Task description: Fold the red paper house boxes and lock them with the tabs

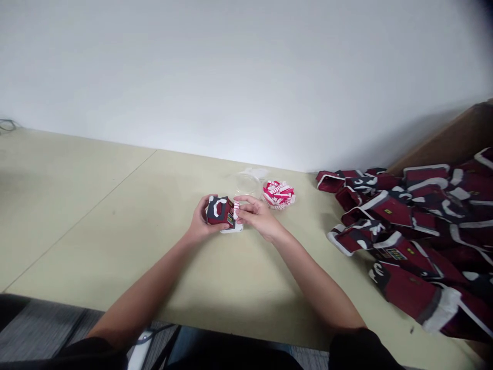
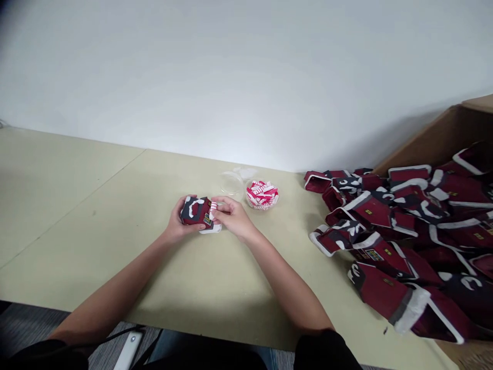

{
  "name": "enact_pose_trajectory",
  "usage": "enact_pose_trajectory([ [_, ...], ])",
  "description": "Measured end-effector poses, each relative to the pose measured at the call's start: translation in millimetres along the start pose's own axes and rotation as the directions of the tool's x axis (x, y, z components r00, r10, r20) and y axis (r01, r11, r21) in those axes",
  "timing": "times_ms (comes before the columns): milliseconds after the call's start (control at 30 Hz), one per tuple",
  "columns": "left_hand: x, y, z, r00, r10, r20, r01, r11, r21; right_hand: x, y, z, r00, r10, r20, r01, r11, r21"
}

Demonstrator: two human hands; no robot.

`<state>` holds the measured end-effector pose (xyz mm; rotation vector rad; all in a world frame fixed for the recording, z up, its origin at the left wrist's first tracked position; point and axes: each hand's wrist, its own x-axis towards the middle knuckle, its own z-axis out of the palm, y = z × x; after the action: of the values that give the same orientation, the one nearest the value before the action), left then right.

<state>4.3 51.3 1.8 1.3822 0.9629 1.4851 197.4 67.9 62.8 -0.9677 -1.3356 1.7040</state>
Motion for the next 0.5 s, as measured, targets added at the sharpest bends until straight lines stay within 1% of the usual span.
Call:
enact_pose_trajectory([
  [133, -1.9, 3.0, 1.8, 0.999, 0.045, -0.018, -0.044, 0.997, 0.062, -0.9, 6.7, 4.3, 0.999, -0.035, -0.015, 0.035, 0.998, -0.042],
  [300, -4.3, 6.5, 2.9, 0.994, 0.103, 0.031, -0.106, 0.987, 0.121, -0.7, 13.1, 6.3, 0.998, -0.059, -0.009, 0.058, 0.995, -0.079],
  [500, -4.6, 8.2, 1.7, 0.992, 0.127, 0.018, -0.129, 0.980, 0.151, 2.5, 16.3, 4.7, 0.999, -0.047, 0.007, 0.047, 0.999, -0.018],
])
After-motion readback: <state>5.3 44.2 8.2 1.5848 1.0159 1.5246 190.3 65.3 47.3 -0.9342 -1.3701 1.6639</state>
